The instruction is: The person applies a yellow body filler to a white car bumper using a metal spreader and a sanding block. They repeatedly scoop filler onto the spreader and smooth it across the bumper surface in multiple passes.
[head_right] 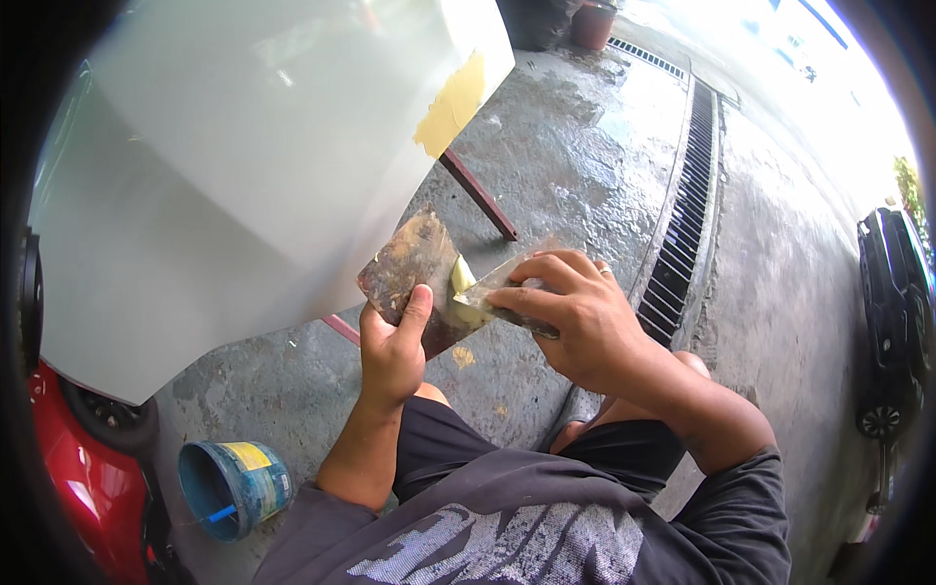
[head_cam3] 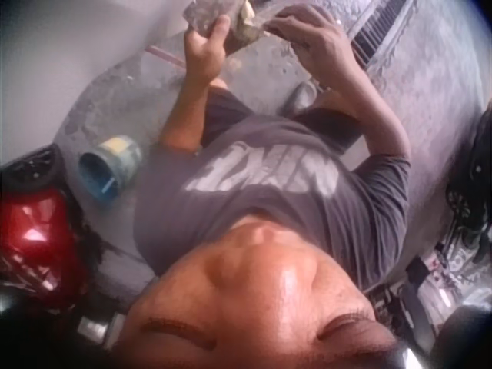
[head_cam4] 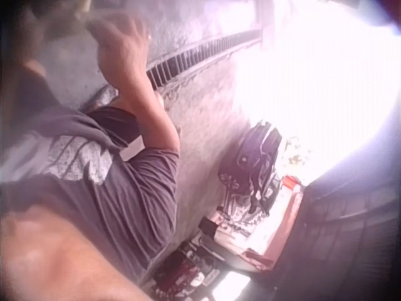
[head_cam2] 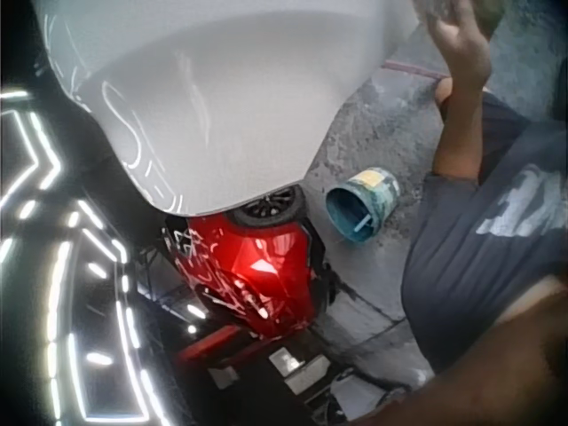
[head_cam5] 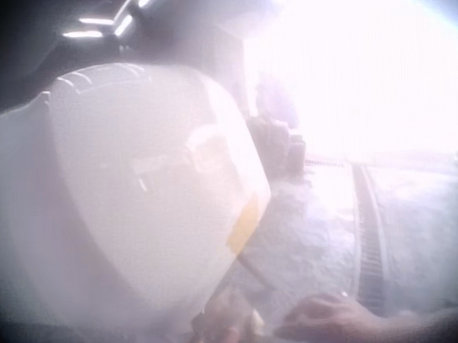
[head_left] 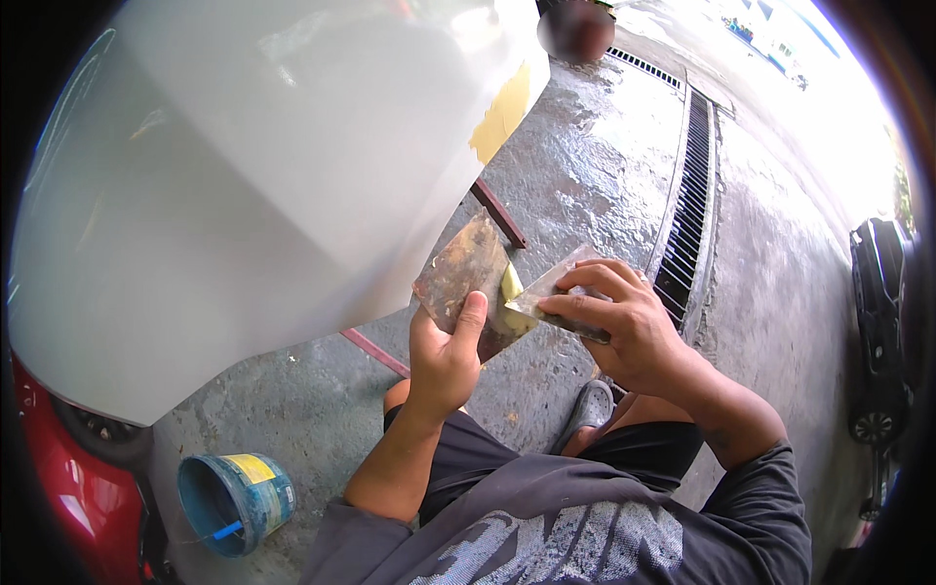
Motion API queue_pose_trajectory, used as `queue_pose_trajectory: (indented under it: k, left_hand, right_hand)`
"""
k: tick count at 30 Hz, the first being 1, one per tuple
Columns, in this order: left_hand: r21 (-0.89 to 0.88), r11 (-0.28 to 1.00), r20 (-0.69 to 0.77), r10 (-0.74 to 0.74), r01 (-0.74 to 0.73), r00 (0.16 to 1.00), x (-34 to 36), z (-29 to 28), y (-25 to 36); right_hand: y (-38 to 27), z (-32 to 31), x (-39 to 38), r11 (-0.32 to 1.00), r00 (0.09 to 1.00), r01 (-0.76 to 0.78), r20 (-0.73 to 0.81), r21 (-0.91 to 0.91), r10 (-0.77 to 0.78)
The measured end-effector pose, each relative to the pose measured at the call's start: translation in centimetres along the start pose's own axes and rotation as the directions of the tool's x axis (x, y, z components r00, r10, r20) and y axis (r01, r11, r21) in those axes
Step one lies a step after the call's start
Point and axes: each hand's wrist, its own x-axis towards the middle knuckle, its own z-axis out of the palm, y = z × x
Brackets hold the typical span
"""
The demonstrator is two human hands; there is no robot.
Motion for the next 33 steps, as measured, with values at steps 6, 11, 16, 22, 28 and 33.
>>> queue_pose_trajectory:
  k: [6,11,16,22,28,33]
  left_hand:
    - [0.129,0.992,-0.023,-0.001,0.004,1.000,-0.8,-0.1,-1.0]
    - [-0.183,0.964,-0.203,0.155,-0.193,0.967,-2.1,-2.1,-0.7]
    - [-0.344,0.939,-0.072,-0.020,-0.006,0.997,-2.9,-4.7,-6.3]
    - [-0.368,0.902,0.049,0.261,-0.225,0.964,1.0,-2.6,-6.2]
    - [-0.551,0.820,0.067,0.231,-0.157,0.971,2.2,-0.9,-5.6]
    - [-0.721,0.667,-0.034,0.238,-0.189,0.971,3.5,0.5,-5.1]
  right_hand:
    - [0.4,0.7,0.3,0.998,0.995,0.046,0.090,-0.052,-0.041]
    - [4.2,-2.6,0.3,0.917,0.956,-0.184,0.282,0.353,0.083]
    - [10.2,-0.5,-1.4,-0.139,0.971,-0.109,0.135,0.984,0.197]
    - [8.8,5.5,1.3,-0.589,0.954,0.137,0.055,0.796,0.296]
    - [9.3,3.6,3.7,-0.356,0.944,0.154,-0.031,0.922,0.328]
    - [8.8,-0.1,5.1,-0.010,0.881,-0.004,0.008,1.000,0.473]
